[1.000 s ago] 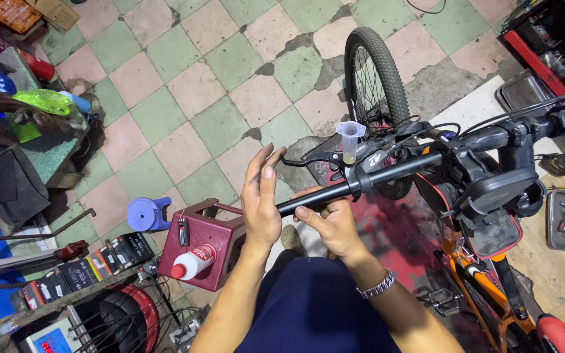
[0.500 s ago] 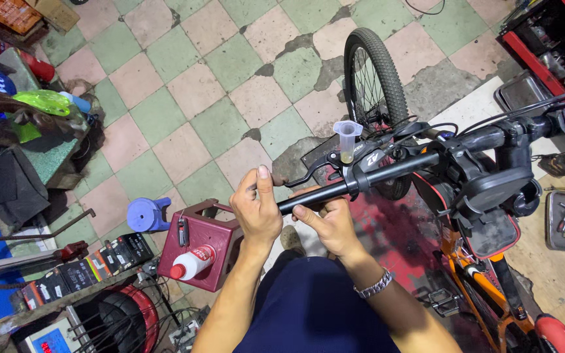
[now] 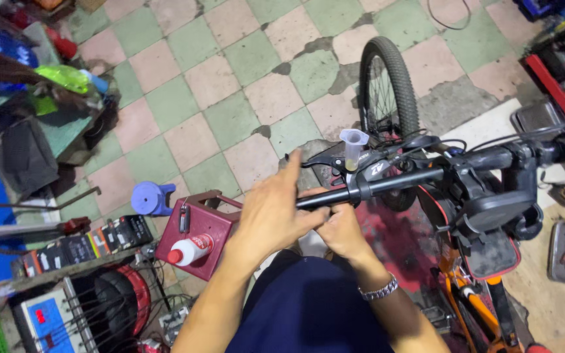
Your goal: The person works on the handlebar of a bicycle, handling a plastic brake lever and manipulating a cable and small components by hand.
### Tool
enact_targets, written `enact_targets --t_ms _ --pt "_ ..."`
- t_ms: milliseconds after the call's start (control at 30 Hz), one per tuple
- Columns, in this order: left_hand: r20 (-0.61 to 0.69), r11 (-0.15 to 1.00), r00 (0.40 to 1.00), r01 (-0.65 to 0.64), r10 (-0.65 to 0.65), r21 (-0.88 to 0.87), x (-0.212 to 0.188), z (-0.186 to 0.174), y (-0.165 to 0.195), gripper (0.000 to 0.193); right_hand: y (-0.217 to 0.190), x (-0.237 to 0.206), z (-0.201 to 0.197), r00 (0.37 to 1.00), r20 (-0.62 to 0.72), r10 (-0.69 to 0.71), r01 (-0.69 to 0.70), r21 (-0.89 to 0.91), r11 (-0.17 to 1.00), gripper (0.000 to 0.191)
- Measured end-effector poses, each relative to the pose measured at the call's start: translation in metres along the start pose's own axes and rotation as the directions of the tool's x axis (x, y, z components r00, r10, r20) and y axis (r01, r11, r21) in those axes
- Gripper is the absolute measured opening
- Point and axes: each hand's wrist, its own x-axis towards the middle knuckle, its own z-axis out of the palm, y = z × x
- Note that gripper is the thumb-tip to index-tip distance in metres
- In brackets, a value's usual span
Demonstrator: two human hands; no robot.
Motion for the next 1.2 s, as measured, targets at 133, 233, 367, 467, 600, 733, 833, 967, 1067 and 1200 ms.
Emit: enact_targets --t_ms 133,233,367,467,600,733,833,967,1067,1200 --pt "-0.217 0.999 0.976 -0.008 0.015 0.036 0.012 0.024 0.006 0.087 -0.009 0.007 -0.011 0.997 0.070 0.030 -0.012 -0.239 0.971 0.041" --pt "-0.369 0.992 0.926 -0.043 0.083 0.115 0.012 0.039 0.005 0.074 -0.016 0.006 -0.025 0.980 0.194 0.049 0.030 -0.388 0.921 0.049" --pt "-0.418 0.973 0.900 -0.032 0.127 0.227 0.014 0.051 0.005 0.050 -0.011 0.002 -0.035 0.936 0.197 0.293 -0.219 -0.327 0.919 0.048" --pt "-0.385 0.959 0.915 -0.010 0.124 0.284 0.016 0.053 0.005 0.033 0.001 0.004 -0.039 0.947 0.179 0.267 -0.180 -0.393 0.902 0.054" --pt "-0.590 0.914 0.731 -0.115 0.343 0.389 0.019 0.052 0.007 0.042 0.013 0.008 -0.048 0.953 0.224 0.203 -0.120 -0.335 0.935 0.063" --pt "-0.561 0.906 0.742 -0.146 0.366 0.398 0.023 0.053 0.012 0.058 0.013 0.011 -0.055 0.942 0.247 0.227 -0.128 -0.358 0.925 0.058" --pt "-0.513 0.917 0.797 -0.124 0.320 0.380 0.024 0.055 0.012 0.052 0.009 0.012 -0.054 0.946 0.268 0.184 -0.089 -0.331 0.939 0.066" --pt "-0.405 0.935 0.893 -0.044 0.195 0.352 0.023 0.055 0.012 0.034 0.002 0.010 -0.050 0.914 0.246 0.322 -0.216 -0.375 0.901 0.070" --pt "-0.499 0.910 0.799 -0.138 0.336 0.392 0.022 0.052 0.014 0.046 -0.003 0.008 -0.051 0.911 0.264 0.318 -0.207 -0.374 0.904 0.049" --pt "-0.577 0.886 0.689 -0.224 0.439 0.406 0.022 0.050 0.017 0.058 -0.004 0.007 -0.053 0.911 0.256 0.324 -0.220 -0.365 0.905 0.050"
